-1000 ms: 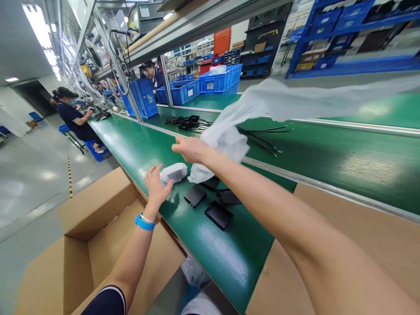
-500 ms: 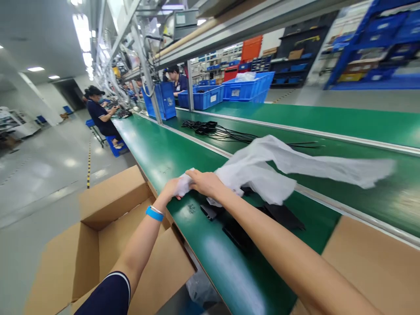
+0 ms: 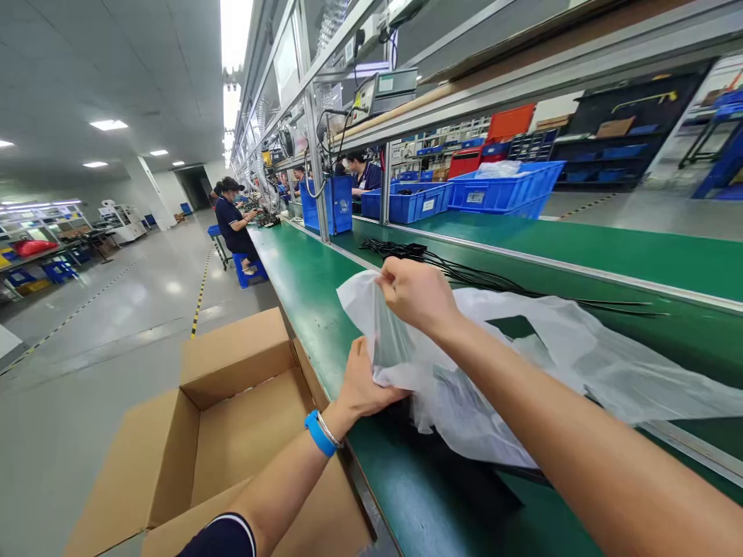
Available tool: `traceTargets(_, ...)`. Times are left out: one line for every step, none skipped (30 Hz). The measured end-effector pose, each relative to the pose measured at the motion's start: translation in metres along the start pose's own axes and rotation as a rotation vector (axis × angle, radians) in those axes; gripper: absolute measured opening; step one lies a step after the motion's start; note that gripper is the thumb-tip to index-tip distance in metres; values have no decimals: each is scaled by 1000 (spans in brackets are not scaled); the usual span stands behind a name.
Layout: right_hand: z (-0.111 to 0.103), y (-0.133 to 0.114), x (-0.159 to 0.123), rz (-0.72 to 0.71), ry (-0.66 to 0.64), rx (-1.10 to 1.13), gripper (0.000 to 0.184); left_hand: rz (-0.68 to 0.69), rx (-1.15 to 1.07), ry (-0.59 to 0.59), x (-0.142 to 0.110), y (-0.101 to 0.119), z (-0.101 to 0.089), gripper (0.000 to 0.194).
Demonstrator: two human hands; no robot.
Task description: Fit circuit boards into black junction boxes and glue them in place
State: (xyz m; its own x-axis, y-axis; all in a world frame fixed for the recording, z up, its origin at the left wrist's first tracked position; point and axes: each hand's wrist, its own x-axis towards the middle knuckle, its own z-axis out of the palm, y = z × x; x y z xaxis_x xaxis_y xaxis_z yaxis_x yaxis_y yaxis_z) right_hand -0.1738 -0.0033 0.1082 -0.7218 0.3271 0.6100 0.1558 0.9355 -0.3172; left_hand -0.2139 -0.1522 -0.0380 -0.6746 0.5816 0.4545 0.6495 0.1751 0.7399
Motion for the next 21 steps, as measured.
traceTargets(-7,-6,9,11,-1,2,16,-30,-8,21,-3,3,6,82)
traceTargets(-14,-12,16,17,4,2,15,-50,-17,40,-5,4,12,78)
traceTargets(-21,-17,22,25,20,6,15,-67,-22,53,-6,4,17,76)
traceTargets(-27,-22,28,42,48,14,15,-86,-27,67,-5,3,21,76)
traceTargets(-34,-25,32,65,75,24,15,-102,-32,75,-4,1,24,78)
traceTargets(-41,-28,36,91,102,36,15,-117,-37,82,-3,-2,26,80)
traceTargets(-49,-30,40,112,130,44,15,-131,-41,88,-1,-5,28,81)
traceTargets(-56,-31,43,129,158,44,15,-144,-44,93,1,-8,29,80)
traceTargets(-64,-32,46,141,187,40,17,-154,-45,96,2,-12,29,78)
traceTargets(-72,-34,49,153,219,34,19,-159,-45,98,4,-14,29,77)
traceTargets(-81,-35,52,168,255,29,21,-162,-46,98,5,-17,29,78)
traceTargets(-89,-36,55,179,292,24,22,-164,-47,95,7,-19,29,78)
traceTargets(-97,-36,58,188,328,18,23,-167,-50,88,8,-20,29,78)
traceTargets(-104,-37,62,191,364,12,24,-172,-53,81,10,-22,28,77)
traceTargets(-112,-37,65,189,398,2,25,-180,-59,72,13,-23,28,77)
traceTargets(-119,-36,68,188,430,-10,26,-189,-64,63,15,-25,28,77)
traceTargets(-126,-36,71,186,459,-24,27,-198,-69,56,17,-26,28,77)
traceTargets(-132,-35,74,188,485,-36,29,-206,-73,51,19,-27,29,77)
traceTargets(-139,-34,76,192,508,-45,30,-213,-78,48,20,-29,30,77)
traceTargets(-147,-32,78,199,532,-45,31,-220,-82,47,21,-30,31,77)
traceTargets(-154,-31,79,210,562,-31,31,-225,-87,47,21,-31,31,77)
